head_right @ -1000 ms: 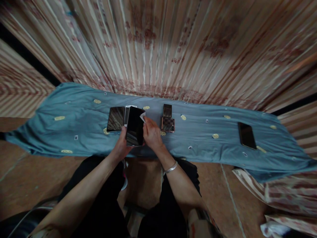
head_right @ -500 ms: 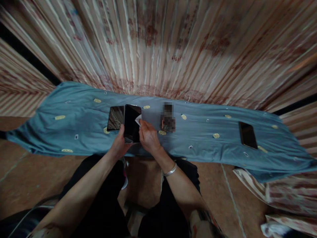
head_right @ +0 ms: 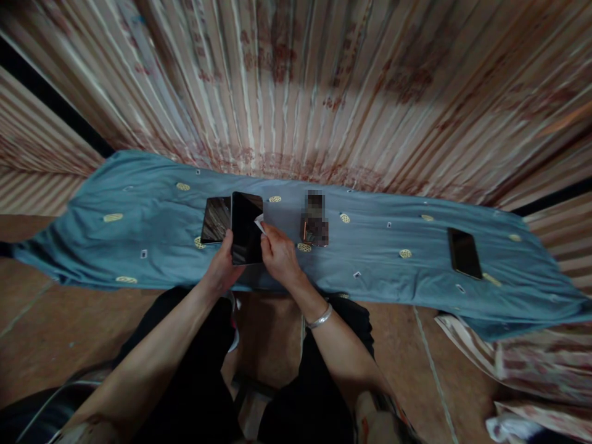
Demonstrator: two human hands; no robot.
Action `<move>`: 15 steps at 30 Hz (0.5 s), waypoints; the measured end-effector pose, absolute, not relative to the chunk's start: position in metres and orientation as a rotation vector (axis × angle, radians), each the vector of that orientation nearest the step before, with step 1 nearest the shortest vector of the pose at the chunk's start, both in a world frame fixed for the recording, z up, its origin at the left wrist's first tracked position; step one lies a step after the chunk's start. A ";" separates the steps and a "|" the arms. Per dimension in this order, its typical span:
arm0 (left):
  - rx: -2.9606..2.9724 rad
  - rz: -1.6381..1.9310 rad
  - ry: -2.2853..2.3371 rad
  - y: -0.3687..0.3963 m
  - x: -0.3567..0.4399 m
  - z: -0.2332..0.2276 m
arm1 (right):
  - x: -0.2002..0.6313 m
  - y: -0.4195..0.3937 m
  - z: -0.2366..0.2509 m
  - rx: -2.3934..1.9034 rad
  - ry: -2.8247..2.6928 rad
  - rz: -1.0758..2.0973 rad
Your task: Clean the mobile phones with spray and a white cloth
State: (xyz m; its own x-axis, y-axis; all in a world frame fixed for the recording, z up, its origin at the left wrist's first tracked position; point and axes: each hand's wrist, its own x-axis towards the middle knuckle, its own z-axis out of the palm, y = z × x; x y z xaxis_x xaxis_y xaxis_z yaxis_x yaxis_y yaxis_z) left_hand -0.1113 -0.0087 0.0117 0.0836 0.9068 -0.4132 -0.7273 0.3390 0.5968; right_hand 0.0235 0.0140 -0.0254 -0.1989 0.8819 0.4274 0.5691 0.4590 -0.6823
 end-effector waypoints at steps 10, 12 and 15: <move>0.244 1.314 0.829 0.003 -0.122 0.009 | 0.025 0.001 -0.015 -1.228 -1.851 0.725; 0.249 1.319 0.838 0.004 -0.122 0.010 | 0.027 0.002 -0.014 -1.244 -1.806 0.807; 0.272 1.303 0.821 0.003 -0.120 0.010 | 0.030 0.006 -0.017 -1.260 -1.709 0.888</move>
State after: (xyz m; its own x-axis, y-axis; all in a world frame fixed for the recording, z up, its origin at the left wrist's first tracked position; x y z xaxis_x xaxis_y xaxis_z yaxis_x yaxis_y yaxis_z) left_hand -0.1200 0.0028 0.0096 0.0366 0.9237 -0.3813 -0.7424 0.2805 0.6083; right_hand 0.0297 0.0058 -0.0166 -0.1677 0.9652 0.2005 0.3906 0.2519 -0.8854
